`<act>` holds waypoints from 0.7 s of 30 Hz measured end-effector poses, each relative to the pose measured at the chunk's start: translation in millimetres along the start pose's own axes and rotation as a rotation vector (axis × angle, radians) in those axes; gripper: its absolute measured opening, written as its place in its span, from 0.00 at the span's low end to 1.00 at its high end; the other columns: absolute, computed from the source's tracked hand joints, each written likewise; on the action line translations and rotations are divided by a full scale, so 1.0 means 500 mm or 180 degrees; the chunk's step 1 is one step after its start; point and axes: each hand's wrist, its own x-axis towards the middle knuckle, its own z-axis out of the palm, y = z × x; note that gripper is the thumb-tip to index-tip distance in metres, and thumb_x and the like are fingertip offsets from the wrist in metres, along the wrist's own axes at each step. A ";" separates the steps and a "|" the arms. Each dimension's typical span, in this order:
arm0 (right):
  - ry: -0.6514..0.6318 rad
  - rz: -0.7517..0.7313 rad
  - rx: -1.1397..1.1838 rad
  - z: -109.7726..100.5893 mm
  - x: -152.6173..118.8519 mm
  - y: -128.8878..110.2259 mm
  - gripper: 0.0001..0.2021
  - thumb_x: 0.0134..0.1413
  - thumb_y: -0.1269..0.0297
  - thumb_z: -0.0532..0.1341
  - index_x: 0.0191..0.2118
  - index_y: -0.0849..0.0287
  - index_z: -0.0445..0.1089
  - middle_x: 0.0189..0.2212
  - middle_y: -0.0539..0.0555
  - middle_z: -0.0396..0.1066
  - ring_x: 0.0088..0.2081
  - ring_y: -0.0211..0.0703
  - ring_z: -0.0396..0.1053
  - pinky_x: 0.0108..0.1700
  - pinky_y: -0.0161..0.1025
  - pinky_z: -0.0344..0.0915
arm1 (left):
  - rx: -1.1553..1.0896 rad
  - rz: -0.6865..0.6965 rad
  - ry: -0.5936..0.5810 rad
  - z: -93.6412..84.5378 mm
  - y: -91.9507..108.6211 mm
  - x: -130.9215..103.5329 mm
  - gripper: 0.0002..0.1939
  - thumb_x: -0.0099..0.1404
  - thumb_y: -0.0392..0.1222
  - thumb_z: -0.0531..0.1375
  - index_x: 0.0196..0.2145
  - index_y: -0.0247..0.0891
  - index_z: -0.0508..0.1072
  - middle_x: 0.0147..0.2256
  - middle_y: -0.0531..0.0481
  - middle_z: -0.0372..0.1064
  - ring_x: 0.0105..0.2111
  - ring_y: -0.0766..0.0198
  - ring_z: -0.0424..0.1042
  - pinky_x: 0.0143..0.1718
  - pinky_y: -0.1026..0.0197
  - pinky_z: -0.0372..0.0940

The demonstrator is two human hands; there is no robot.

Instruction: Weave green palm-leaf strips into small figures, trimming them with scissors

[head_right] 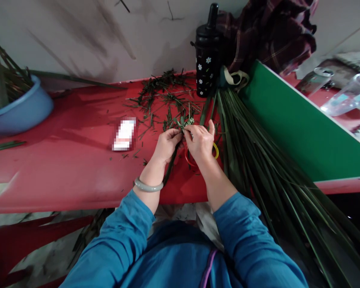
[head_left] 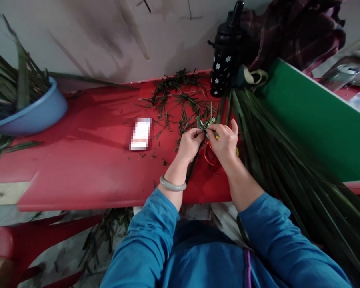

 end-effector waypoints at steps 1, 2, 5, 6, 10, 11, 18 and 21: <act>-0.0012 0.0014 -0.0004 0.000 0.000 0.000 0.07 0.52 0.63 0.54 0.29 0.54 0.69 0.28 0.47 0.73 0.33 0.39 0.70 0.58 0.51 0.43 | -0.0014 -0.0008 -0.0003 0.000 0.000 0.000 0.04 0.53 0.33 0.55 0.22 0.33 0.65 0.15 0.58 0.62 0.15 0.75 0.61 0.17 0.70 0.56; -0.0018 0.0028 -0.0006 0.000 0.000 -0.001 0.07 0.52 0.63 0.54 0.29 0.54 0.68 0.28 0.47 0.73 0.33 0.39 0.70 0.58 0.51 0.43 | -0.0026 -0.0010 -0.0005 0.000 -0.001 0.001 0.03 0.53 0.33 0.55 0.22 0.34 0.65 0.15 0.58 0.62 0.15 0.75 0.60 0.17 0.70 0.56; -0.0012 0.0072 0.0016 0.000 0.001 -0.001 0.06 0.51 0.63 0.54 0.29 0.54 0.68 0.28 0.47 0.73 0.33 0.39 0.70 0.57 0.51 0.45 | -0.0021 0.0011 -0.0021 -0.002 -0.004 0.002 0.04 0.53 0.33 0.56 0.22 0.34 0.65 0.16 0.57 0.62 0.14 0.75 0.60 0.17 0.70 0.56; -0.0020 0.0094 0.0030 0.001 0.001 -0.001 0.06 0.51 0.63 0.55 0.29 0.54 0.68 0.28 0.47 0.73 0.33 0.39 0.70 0.57 0.51 0.47 | -0.0008 0.0026 -0.0031 -0.003 -0.005 0.003 0.04 0.52 0.33 0.56 0.21 0.34 0.65 0.16 0.57 0.63 0.14 0.75 0.60 0.17 0.70 0.56; -0.0092 0.0183 0.0088 0.002 0.004 0.002 0.07 0.50 0.61 0.56 0.34 0.54 0.68 0.29 0.49 0.73 0.34 0.41 0.70 0.54 0.51 0.51 | 0.0026 0.0064 -0.0010 -0.005 -0.007 0.004 0.05 0.53 0.34 0.56 0.21 0.34 0.65 0.16 0.56 0.64 0.15 0.74 0.62 0.17 0.69 0.57; -0.0107 0.0193 0.0095 0.002 0.004 0.003 0.07 0.49 0.61 0.57 0.35 0.55 0.68 0.29 0.49 0.73 0.34 0.42 0.70 0.53 0.51 0.52 | 0.0029 0.0060 0.0008 -0.005 -0.007 0.004 0.04 0.53 0.35 0.56 0.21 0.34 0.65 0.16 0.56 0.64 0.15 0.74 0.62 0.17 0.69 0.57; -0.0154 0.0187 0.0147 0.002 0.008 0.005 0.06 0.49 0.64 0.56 0.34 0.55 0.69 0.32 0.50 0.74 0.36 0.42 0.70 0.53 0.50 0.53 | 0.0020 0.0069 0.0025 0.001 -0.006 0.002 0.05 0.53 0.34 0.56 0.21 0.34 0.65 0.16 0.56 0.63 0.15 0.74 0.61 0.18 0.68 0.57; -0.0159 0.0219 0.0277 0.003 0.009 0.004 0.07 0.50 0.65 0.55 0.32 0.56 0.70 0.31 0.51 0.74 0.36 0.42 0.70 0.52 0.49 0.55 | -0.0005 0.0072 0.0012 0.001 -0.007 0.001 0.04 0.53 0.34 0.56 0.22 0.34 0.65 0.16 0.56 0.63 0.15 0.73 0.61 0.18 0.68 0.56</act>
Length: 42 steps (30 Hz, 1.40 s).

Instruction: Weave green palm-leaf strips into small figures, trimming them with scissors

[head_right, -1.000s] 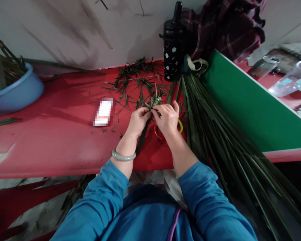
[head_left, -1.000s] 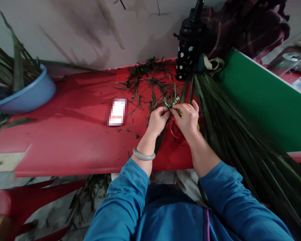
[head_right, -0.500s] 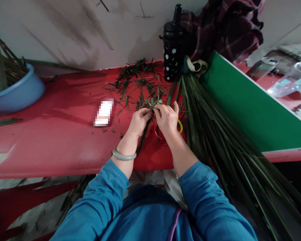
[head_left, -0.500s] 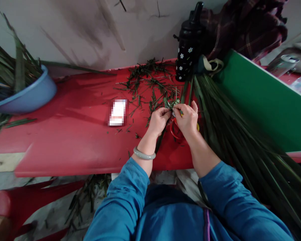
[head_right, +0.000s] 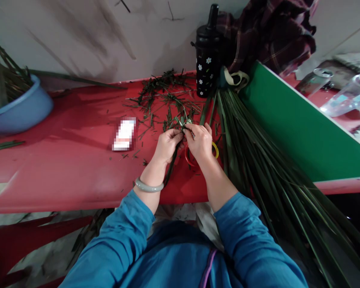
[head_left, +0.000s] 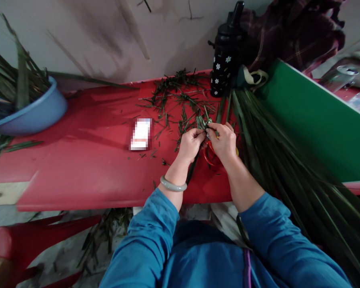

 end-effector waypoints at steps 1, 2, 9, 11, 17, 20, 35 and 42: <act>-0.0008 0.0014 0.0051 0.000 0.000 0.000 0.07 0.50 0.65 0.55 0.32 0.56 0.70 0.31 0.51 0.74 0.35 0.42 0.70 0.52 0.49 0.56 | 0.0000 -0.0002 0.0001 0.000 0.000 0.000 0.04 0.53 0.34 0.56 0.22 0.34 0.65 0.16 0.56 0.63 0.15 0.73 0.61 0.18 0.68 0.56; -0.0015 0.0028 0.0099 0.001 0.001 0.000 0.07 0.50 0.65 0.55 0.32 0.56 0.70 0.31 0.51 0.74 0.35 0.42 0.70 0.52 0.48 0.56 | 0.0000 -0.0009 -0.0003 0.000 0.000 0.000 0.04 0.53 0.34 0.56 0.22 0.34 0.65 0.16 0.56 0.63 0.15 0.74 0.61 0.18 0.68 0.56; 0.0042 0.0041 0.0189 0.002 0.000 0.002 0.08 0.50 0.66 0.54 0.33 0.55 0.71 0.32 0.52 0.74 0.36 0.42 0.70 0.49 0.46 0.60 | -0.0237 -0.0240 -0.0059 0.000 0.000 0.001 0.04 0.53 0.38 0.57 0.25 0.34 0.67 0.18 0.55 0.64 0.16 0.73 0.61 0.19 0.68 0.57; 0.0030 0.0009 0.0166 0.002 -0.001 0.001 0.09 0.51 0.67 0.54 0.33 0.55 0.71 0.32 0.52 0.74 0.36 0.42 0.69 0.47 0.46 0.61 | -0.0307 -0.0273 -0.0061 -0.002 0.000 0.001 0.06 0.54 0.41 0.57 0.26 0.35 0.67 0.18 0.56 0.63 0.17 0.73 0.61 0.20 0.67 0.57; -0.0060 -0.0038 0.0069 0.002 -0.004 -0.003 0.09 0.52 0.67 0.53 0.34 0.55 0.71 0.32 0.52 0.74 0.36 0.43 0.69 0.47 0.45 0.60 | -0.0248 -0.0107 -0.0152 -0.010 -0.009 0.008 0.06 0.53 0.40 0.57 0.23 0.34 0.67 0.19 0.55 0.64 0.18 0.74 0.60 0.23 0.67 0.57; -0.0099 -0.0031 0.0114 0.001 -0.004 -0.005 0.09 0.52 0.67 0.53 0.34 0.56 0.71 0.32 0.52 0.73 0.36 0.42 0.68 0.46 0.44 0.60 | -0.0433 -0.0149 -0.0165 -0.008 -0.015 0.010 0.05 0.52 0.38 0.58 0.24 0.34 0.67 0.20 0.55 0.64 0.20 0.73 0.63 0.26 0.66 0.59; 0.0050 0.0238 0.0271 0.000 -0.004 -0.013 0.06 0.48 0.66 0.56 0.31 0.57 0.69 0.30 0.53 0.73 0.36 0.43 0.69 0.45 0.45 0.60 | -0.0073 -0.0010 0.0014 0.001 0.000 0.004 0.05 0.55 0.33 0.54 0.23 0.34 0.62 0.18 0.56 0.62 0.15 0.75 0.60 0.18 0.70 0.55; 0.0067 0.0349 0.0285 0.000 -0.002 -0.014 0.06 0.48 0.66 0.56 0.29 0.57 0.70 0.29 0.52 0.73 0.34 0.43 0.69 0.43 0.44 0.62 | 0.0034 0.0121 0.0085 0.002 -0.007 0.004 0.04 0.55 0.33 0.54 0.23 0.34 0.63 0.18 0.57 0.61 0.16 0.76 0.57 0.18 0.70 0.54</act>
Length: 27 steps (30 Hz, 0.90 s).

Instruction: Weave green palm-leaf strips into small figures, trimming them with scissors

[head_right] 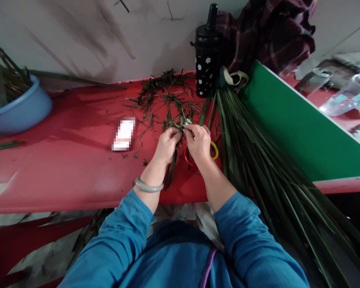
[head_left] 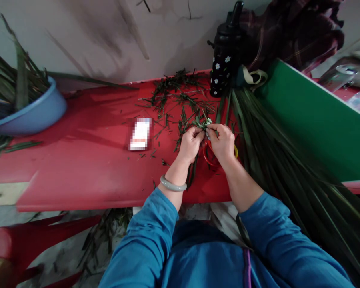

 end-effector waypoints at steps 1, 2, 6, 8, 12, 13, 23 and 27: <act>-0.0007 0.0019 0.0022 0.000 0.000 0.000 0.06 0.48 0.66 0.56 0.29 0.57 0.70 0.29 0.52 0.73 0.34 0.42 0.69 0.43 0.44 0.62 | -0.0017 0.0009 -0.0007 0.000 -0.001 0.000 0.04 0.54 0.34 0.55 0.23 0.34 0.63 0.18 0.57 0.61 0.16 0.77 0.57 0.18 0.70 0.54; -0.0017 0.0033 0.0048 0.000 0.000 0.000 0.06 0.48 0.66 0.56 0.29 0.58 0.70 0.29 0.52 0.73 0.34 0.42 0.70 0.42 0.43 0.62 | -0.0036 0.0011 -0.0016 0.000 -0.002 0.001 0.04 0.54 0.34 0.55 0.23 0.34 0.63 0.18 0.57 0.61 0.16 0.77 0.57 0.18 0.70 0.54; -0.0018 0.0042 0.0158 -0.002 -0.002 -0.001 0.07 0.49 0.65 0.55 0.31 0.58 0.70 0.30 0.53 0.73 0.34 0.42 0.69 0.41 0.42 0.63 | -0.0138 -0.0030 -0.0021 0.000 0.000 0.001 0.03 0.54 0.35 0.55 0.24 0.34 0.64 0.18 0.57 0.61 0.16 0.77 0.57 0.17 0.70 0.54; -0.0010 0.0020 0.0219 -0.002 -0.002 -0.002 0.08 0.49 0.65 0.55 0.32 0.58 0.70 0.31 0.53 0.73 0.35 0.42 0.69 0.41 0.41 0.64 | -0.0196 -0.0039 -0.0037 -0.001 0.003 0.000 0.03 0.55 0.36 0.55 0.25 0.34 0.64 0.18 0.57 0.61 0.16 0.76 0.58 0.17 0.70 0.53; -0.0053 -0.0008 0.0337 -0.003 -0.002 -0.003 0.08 0.50 0.65 0.54 0.33 0.58 0.70 0.31 0.53 0.73 0.35 0.42 0.69 0.41 0.41 0.64 | -0.0267 -0.0021 -0.0079 -0.005 0.003 0.000 0.05 0.55 0.38 0.56 0.25 0.34 0.65 0.19 0.57 0.61 0.16 0.76 0.58 0.18 0.70 0.53; -0.0071 -0.0008 0.0361 -0.003 -0.002 -0.003 0.08 0.50 0.65 0.54 0.33 0.58 0.69 0.31 0.53 0.73 0.36 0.42 0.69 0.41 0.41 0.64 | -0.0271 -0.0016 -0.0086 -0.006 0.001 0.001 0.05 0.55 0.39 0.56 0.26 0.33 0.66 0.19 0.56 0.61 0.16 0.76 0.58 0.18 0.70 0.53; -0.0167 0.0246 0.0366 -0.002 -0.003 -0.005 0.08 0.48 0.63 0.55 0.31 0.59 0.70 0.28 0.52 0.73 0.30 0.39 0.69 0.35 0.36 0.64 | -0.0354 -0.0007 0.0001 -0.009 -0.005 0.006 0.08 0.55 0.43 0.58 0.29 0.34 0.67 0.20 0.56 0.60 0.17 0.76 0.57 0.19 0.69 0.54; -0.0240 0.0254 0.0358 -0.003 -0.002 -0.004 0.09 0.48 0.63 0.55 0.31 0.58 0.71 0.28 0.52 0.73 0.30 0.39 0.69 0.35 0.36 0.64 | -0.0248 0.0101 -0.0064 -0.010 -0.007 0.006 0.11 0.55 0.46 0.58 0.26 0.34 0.66 0.19 0.57 0.59 0.18 0.75 0.57 0.19 0.69 0.54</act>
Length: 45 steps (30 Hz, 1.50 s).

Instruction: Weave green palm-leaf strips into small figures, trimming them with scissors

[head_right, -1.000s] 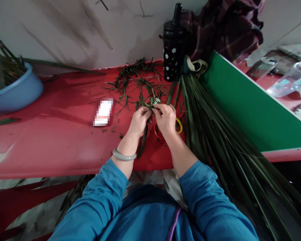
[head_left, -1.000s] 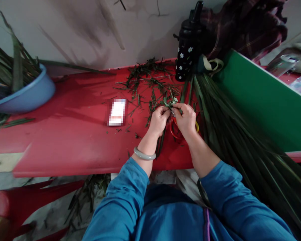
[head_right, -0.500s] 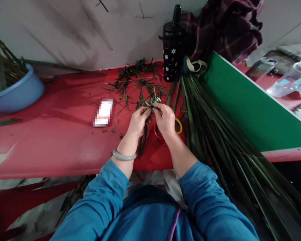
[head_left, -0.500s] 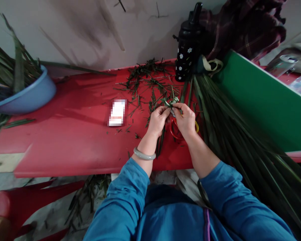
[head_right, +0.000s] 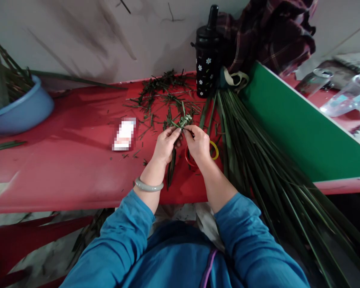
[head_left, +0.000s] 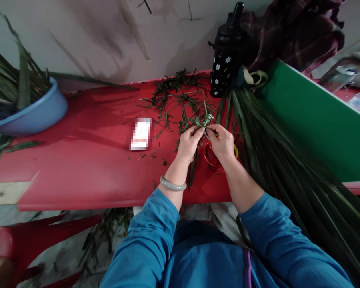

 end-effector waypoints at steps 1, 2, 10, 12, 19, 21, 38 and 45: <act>-0.0030 0.0010 0.0000 0.000 0.000 0.000 0.09 0.48 0.63 0.55 0.31 0.58 0.71 0.29 0.52 0.74 0.31 0.40 0.69 0.35 0.36 0.64 | 0.0061 0.0031 0.0001 -0.001 -0.002 0.000 0.11 0.55 0.46 0.58 0.25 0.34 0.66 0.18 0.57 0.58 0.17 0.75 0.57 0.19 0.69 0.54; -0.0064 0.0021 0.0002 0.000 0.000 0.000 0.09 0.48 0.63 0.55 0.31 0.58 0.71 0.29 0.52 0.74 0.31 0.40 0.70 0.36 0.37 0.64 | 0.0135 0.0069 -0.0001 -0.001 -0.004 0.001 0.12 0.55 0.47 0.57 0.24 0.34 0.65 0.18 0.57 0.58 0.18 0.75 0.57 0.19 0.69 0.54; -0.0210 0.0072 -0.0135 -0.002 0.002 -0.004 0.08 0.48 0.64 0.55 0.30 0.59 0.71 0.29 0.53 0.73 0.32 0.40 0.70 0.37 0.37 0.64 | 0.1020 0.0601 0.0236 -0.008 -0.012 0.001 0.12 0.57 0.46 0.56 0.21 0.36 0.62 0.17 0.57 0.55 0.20 0.73 0.56 0.23 0.68 0.53; -0.0223 0.0067 -0.0178 -0.002 0.001 -0.004 0.08 0.48 0.64 0.55 0.29 0.58 0.70 0.29 0.52 0.73 0.31 0.41 0.69 0.36 0.37 0.63 | 0.1115 0.0624 0.0262 -0.006 -0.007 -0.001 0.12 0.57 0.44 0.55 0.21 0.37 0.62 0.18 0.57 0.56 0.20 0.73 0.56 0.24 0.68 0.54; -0.0220 0.0036 -0.0304 0.005 -0.002 -0.001 0.08 0.48 0.64 0.54 0.28 0.57 0.70 0.27 0.52 0.73 0.30 0.41 0.69 0.34 0.37 0.62 | 0.1281 0.0673 0.0426 0.000 0.001 -0.002 0.09 0.57 0.39 0.55 0.20 0.37 0.62 0.17 0.57 0.56 0.21 0.71 0.56 0.25 0.67 0.53; -0.0240 0.0029 -0.0305 0.008 -0.002 0.000 0.08 0.49 0.64 0.54 0.29 0.57 0.70 0.28 0.52 0.73 0.31 0.42 0.69 0.35 0.37 0.63 | 0.1304 0.0652 0.0466 -0.002 -0.002 0.002 0.09 0.57 0.38 0.54 0.21 0.37 0.62 0.17 0.56 0.56 0.21 0.71 0.56 0.25 0.67 0.52; -0.0298 0.0242 -0.0405 0.008 0.000 -0.001 0.09 0.48 0.63 0.54 0.29 0.58 0.70 0.27 0.54 0.73 0.30 0.44 0.70 0.33 0.38 0.62 | 0.1324 0.0568 0.0498 -0.018 -0.030 0.018 0.16 0.56 0.49 0.55 0.18 0.37 0.58 0.15 0.58 0.51 0.18 0.73 0.51 0.21 0.67 0.48; -0.0328 0.0109 -0.0154 0.012 -0.002 0.003 0.08 0.48 0.63 0.55 0.31 0.57 0.71 0.28 0.52 0.74 0.31 0.42 0.70 0.34 0.37 0.63 | 0.0907 0.0329 0.0565 -0.019 -0.033 0.024 0.16 0.55 0.50 0.56 0.18 0.37 0.59 0.16 0.57 0.55 0.18 0.72 0.55 0.21 0.68 0.51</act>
